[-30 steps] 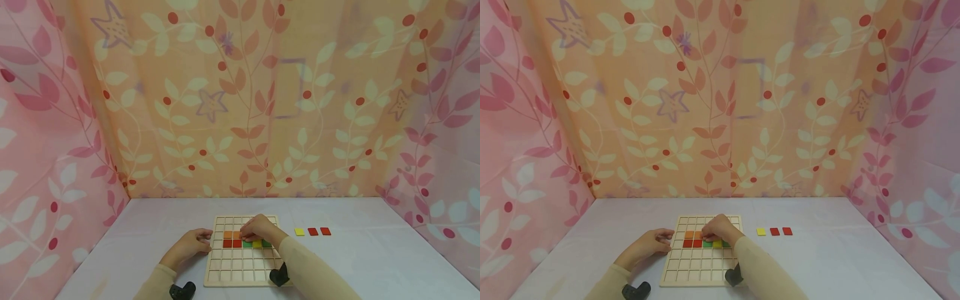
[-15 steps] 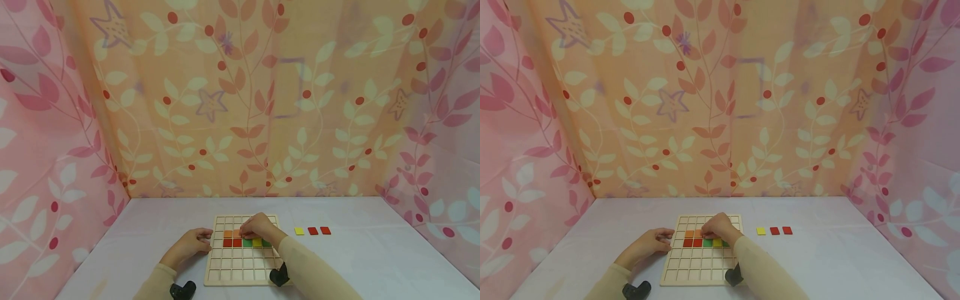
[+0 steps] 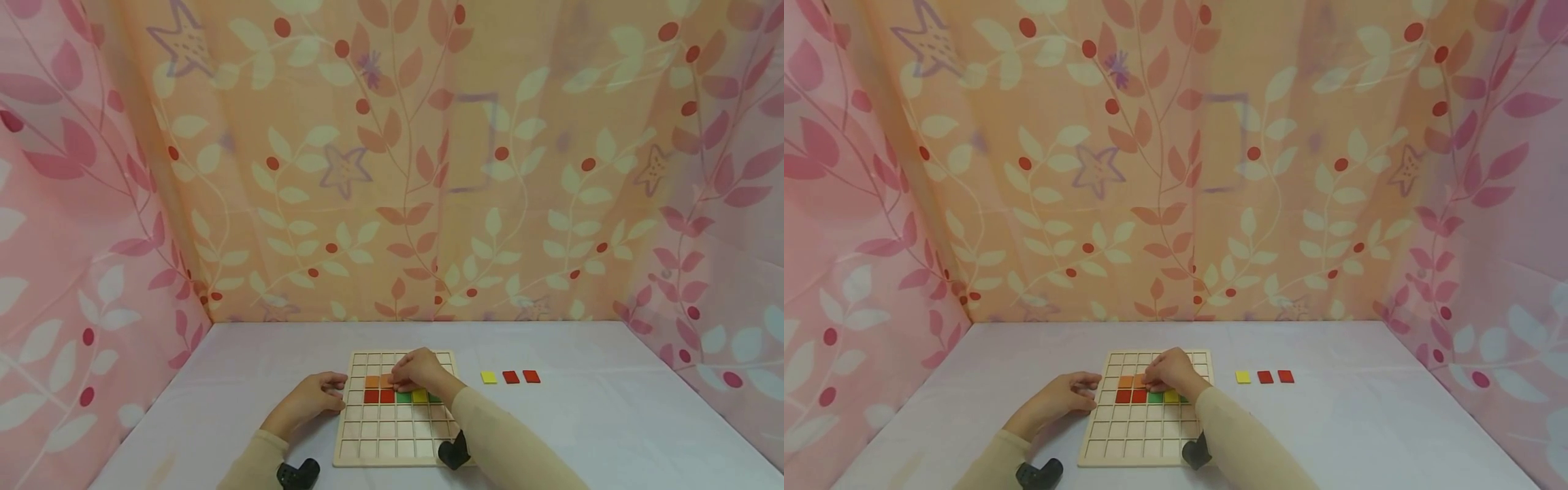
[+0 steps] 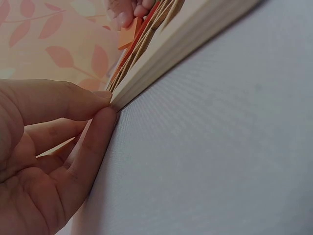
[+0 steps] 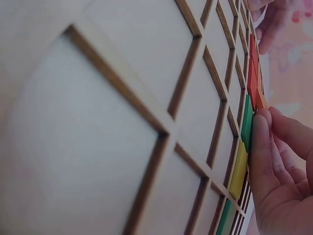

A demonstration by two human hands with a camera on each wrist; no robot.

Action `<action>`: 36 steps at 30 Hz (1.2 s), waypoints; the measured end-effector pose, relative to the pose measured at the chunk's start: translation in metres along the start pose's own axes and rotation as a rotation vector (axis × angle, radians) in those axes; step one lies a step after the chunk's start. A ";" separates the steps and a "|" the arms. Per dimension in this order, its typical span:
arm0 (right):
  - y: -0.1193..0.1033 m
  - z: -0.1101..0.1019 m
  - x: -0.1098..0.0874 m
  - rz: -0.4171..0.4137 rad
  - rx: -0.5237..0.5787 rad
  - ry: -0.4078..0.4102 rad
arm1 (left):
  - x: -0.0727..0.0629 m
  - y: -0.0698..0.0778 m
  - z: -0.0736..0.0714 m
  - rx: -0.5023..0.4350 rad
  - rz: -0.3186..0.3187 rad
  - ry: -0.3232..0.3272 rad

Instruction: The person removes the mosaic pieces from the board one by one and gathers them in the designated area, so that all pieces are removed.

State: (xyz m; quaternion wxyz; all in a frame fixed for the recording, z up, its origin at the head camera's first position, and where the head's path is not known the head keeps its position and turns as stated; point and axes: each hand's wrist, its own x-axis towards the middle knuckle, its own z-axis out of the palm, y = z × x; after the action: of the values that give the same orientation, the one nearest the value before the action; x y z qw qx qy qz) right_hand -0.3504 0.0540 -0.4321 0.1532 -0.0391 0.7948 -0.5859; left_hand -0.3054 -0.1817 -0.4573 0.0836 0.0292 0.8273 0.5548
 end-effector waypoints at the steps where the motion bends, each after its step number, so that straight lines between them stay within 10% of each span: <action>1: 0.001 0.000 0.000 0.003 0.002 0.001 | 0.000 0.000 0.000 0.002 -0.002 0.002; 36: -0.006 -0.047 -0.028 0.021 0.034 0.086 | -0.004 0.006 0.002 0.009 -0.041 0.040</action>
State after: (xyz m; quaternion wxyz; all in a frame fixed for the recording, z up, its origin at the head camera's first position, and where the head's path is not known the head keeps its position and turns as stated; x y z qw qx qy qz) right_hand -0.3381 0.1024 -0.4087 0.1256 -0.0028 0.7909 -0.5989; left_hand -0.3015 -0.1779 -0.4524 0.0785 0.0015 0.8318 0.5495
